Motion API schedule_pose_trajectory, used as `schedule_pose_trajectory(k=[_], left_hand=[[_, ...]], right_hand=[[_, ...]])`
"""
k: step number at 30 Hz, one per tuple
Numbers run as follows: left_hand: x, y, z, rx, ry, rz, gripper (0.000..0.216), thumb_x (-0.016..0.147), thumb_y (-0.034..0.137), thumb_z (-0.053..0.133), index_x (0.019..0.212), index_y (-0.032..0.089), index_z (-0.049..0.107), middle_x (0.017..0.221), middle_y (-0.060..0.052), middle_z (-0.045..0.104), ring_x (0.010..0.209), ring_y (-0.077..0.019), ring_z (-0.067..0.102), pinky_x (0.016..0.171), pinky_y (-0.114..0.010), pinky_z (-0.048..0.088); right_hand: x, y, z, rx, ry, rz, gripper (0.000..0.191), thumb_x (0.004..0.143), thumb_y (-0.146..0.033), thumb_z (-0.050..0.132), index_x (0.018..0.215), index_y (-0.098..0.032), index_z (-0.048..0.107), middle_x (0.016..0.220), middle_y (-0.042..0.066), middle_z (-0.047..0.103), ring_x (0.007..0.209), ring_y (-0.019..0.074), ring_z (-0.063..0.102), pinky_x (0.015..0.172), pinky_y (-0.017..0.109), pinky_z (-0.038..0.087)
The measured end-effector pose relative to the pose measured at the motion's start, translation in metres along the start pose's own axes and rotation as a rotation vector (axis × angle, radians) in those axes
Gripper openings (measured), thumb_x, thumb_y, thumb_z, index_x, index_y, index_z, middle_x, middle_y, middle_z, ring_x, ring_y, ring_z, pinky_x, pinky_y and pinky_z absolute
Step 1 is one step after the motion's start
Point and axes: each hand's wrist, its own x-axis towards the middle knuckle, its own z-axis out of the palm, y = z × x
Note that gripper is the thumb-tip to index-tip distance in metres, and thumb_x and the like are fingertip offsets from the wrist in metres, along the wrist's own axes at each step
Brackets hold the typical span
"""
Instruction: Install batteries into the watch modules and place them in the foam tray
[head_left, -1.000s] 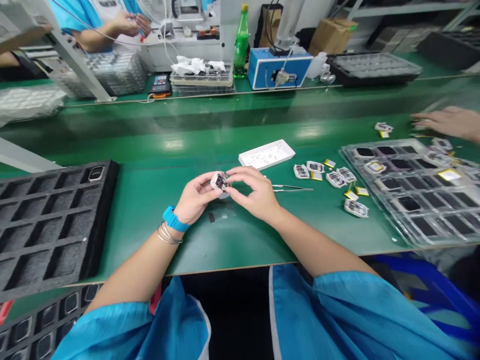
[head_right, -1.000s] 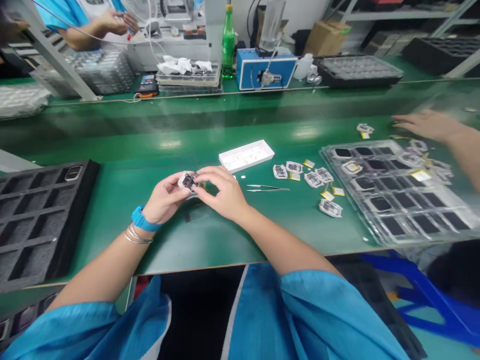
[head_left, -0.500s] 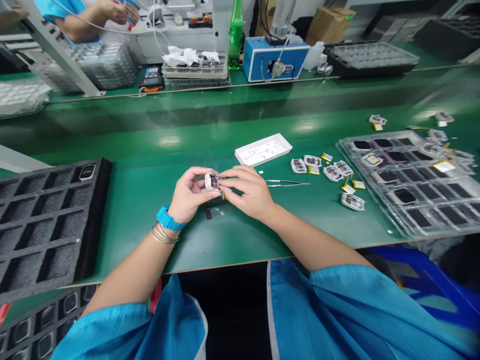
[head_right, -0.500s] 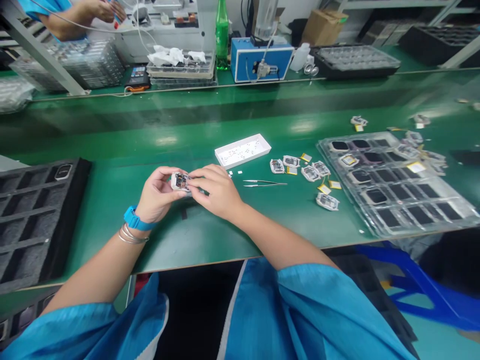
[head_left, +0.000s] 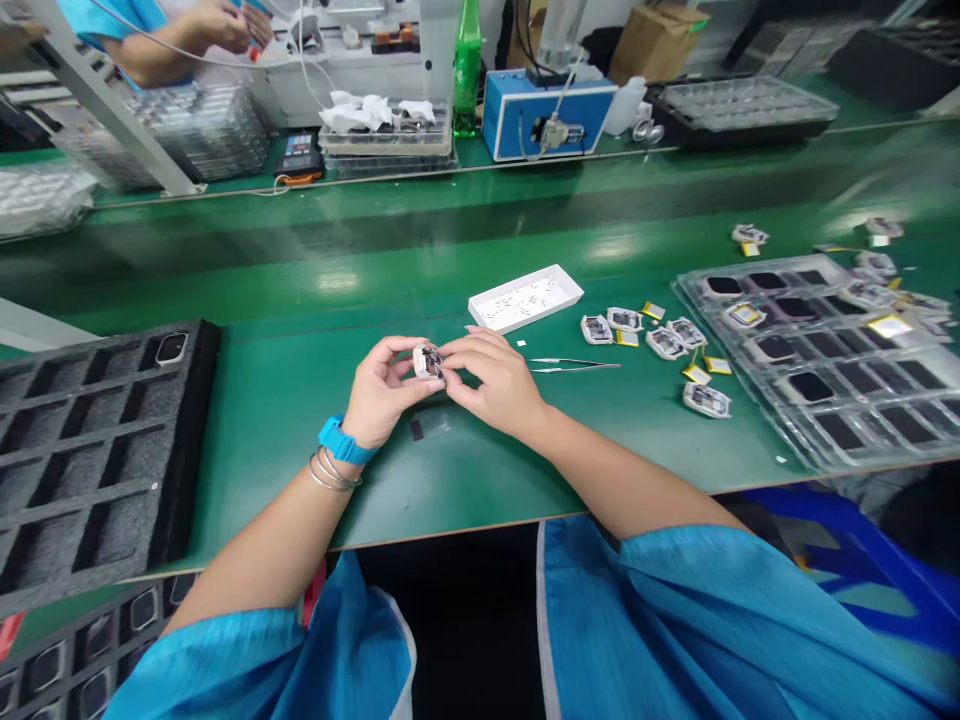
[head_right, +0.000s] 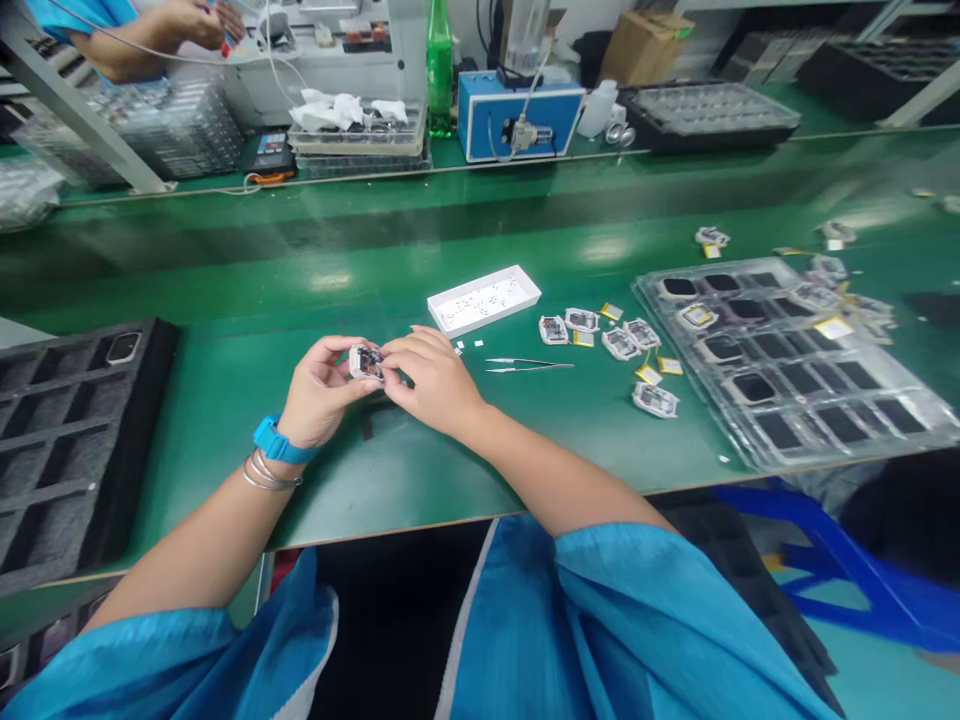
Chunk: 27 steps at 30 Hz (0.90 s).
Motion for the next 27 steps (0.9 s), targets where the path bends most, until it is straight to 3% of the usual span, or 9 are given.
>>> schedule_pose_trajectory(k=[3, 7, 10, 15, 18, 23, 27], left_hand=[[0.000, 0.005, 0.000, -0.120, -0.013, -0.147, 0.051, 0.057, 0.021, 0.092, 0.103, 0.021, 0.070, 0.102, -0.004, 0.071, 0.088, -0.0159, 0.070, 0.081, -0.028, 0.059], [-0.001, 0.012, -0.001, -0.268, -0.043, -0.319, 0.052, 0.061, 0.026, 0.090, 0.108, 0.022, 0.070, 0.106, -0.005, 0.072, 0.091, -0.0204, 0.073, 0.079, -0.029, 0.061], [0.000, 0.014, -0.001, -0.311, -0.050, -0.371, 0.051, 0.060, 0.026, 0.091, 0.106, 0.020, 0.070, 0.103, -0.005, 0.073, 0.091, -0.0212, 0.073, 0.079, -0.028, 0.061], [0.000, 0.011, 0.000, -0.302, -0.081, -0.377, 0.054, 0.058, 0.023, 0.093, 0.105, 0.019, 0.068, 0.096, -0.003, 0.072, 0.088, -0.0212, 0.074, 0.076, -0.029, 0.062], [0.000, 0.010, 0.001, -0.291, -0.099, -0.366, 0.056, 0.056, 0.023, 0.093, 0.105, 0.020, 0.065, 0.093, -0.002, 0.071, 0.085, -0.0204, 0.074, 0.071, -0.028, 0.062], [-0.001, 0.007, 0.002, -0.236, -0.123, -0.321, 0.059, 0.055, 0.024, 0.094, 0.104, 0.020, 0.061, 0.090, -0.001, 0.070, 0.080, -0.0171, 0.072, 0.069, -0.027, 0.061], [-0.002, 0.002, 0.003, -0.179, -0.129, -0.255, 0.056, 0.053, 0.025, 0.095, 0.098, 0.018, 0.062, 0.087, 0.001, 0.068, 0.073, -0.0126, 0.067, 0.070, -0.026, 0.059]], right_hand=[[0.006, 0.005, -0.012, 0.011, 0.036, 0.066, 0.013, 0.085, -0.017, 0.058, 0.079, -0.022, 0.068, 0.092, 0.003, 0.076, 0.087, 0.0173, 0.070, 0.094, 0.038, 0.053], [0.015, 0.034, -0.040, -0.150, 0.132, 0.328, 0.017, 0.087, -0.020, 0.054, 0.082, -0.020, 0.070, 0.083, 0.004, 0.075, 0.080, 0.0195, 0.069, 0.080, 0.036, 0.054], [0.015, 0.059, -0.052, -0.272, 0.097, 0.482, 0.018, 0.085, -0.019, 0.055, 0.089, -0.019, 0.072, 0.081, 0.004, 0.075, 0.076, 0.0214, 0.068, 0.078, 0.037, 0.053], [0.013, 0.062, -0.048, -0.311, 0.055, 0.405, 0.023, 0.086, -0.016, 0.053, 0.096, -0.018, 0.074, 0.100, 0.008, 0.077, 0.097, 0.0272, 0.068, 0.090, 0.043, 0.052], [0.014, 0.042, -0.041, -0.164, 0.058, 0.379, 0.023, 0.087, -0.016, 0.053, 0.096, -0.019, 0.074, 0.102, 0.007, 0.076, 0.099, 0.0252, 0.068, 0.093, 0.043, 0.051], [0.012, 0.008, -0.021, 0.350, -0.061, 0.519, 0.013, 0.087, -0.030, 0.065, 0.092, -0.021, 0.074, 0.094, 0.003, 0.076, 0.089, 0.0189, 0.070, 0.087, 0.035, 0.054], [0.005, -0.004, -0.005, 0.510, -0.044, 0.506, 0.011, 0.086, -0.032, 0.069, 0.085, -0.021, 0.071, 0.088, 0.002, 0.072, 0.086, 0.0168, 0.067, 0.084, 0.033, 0.052]])
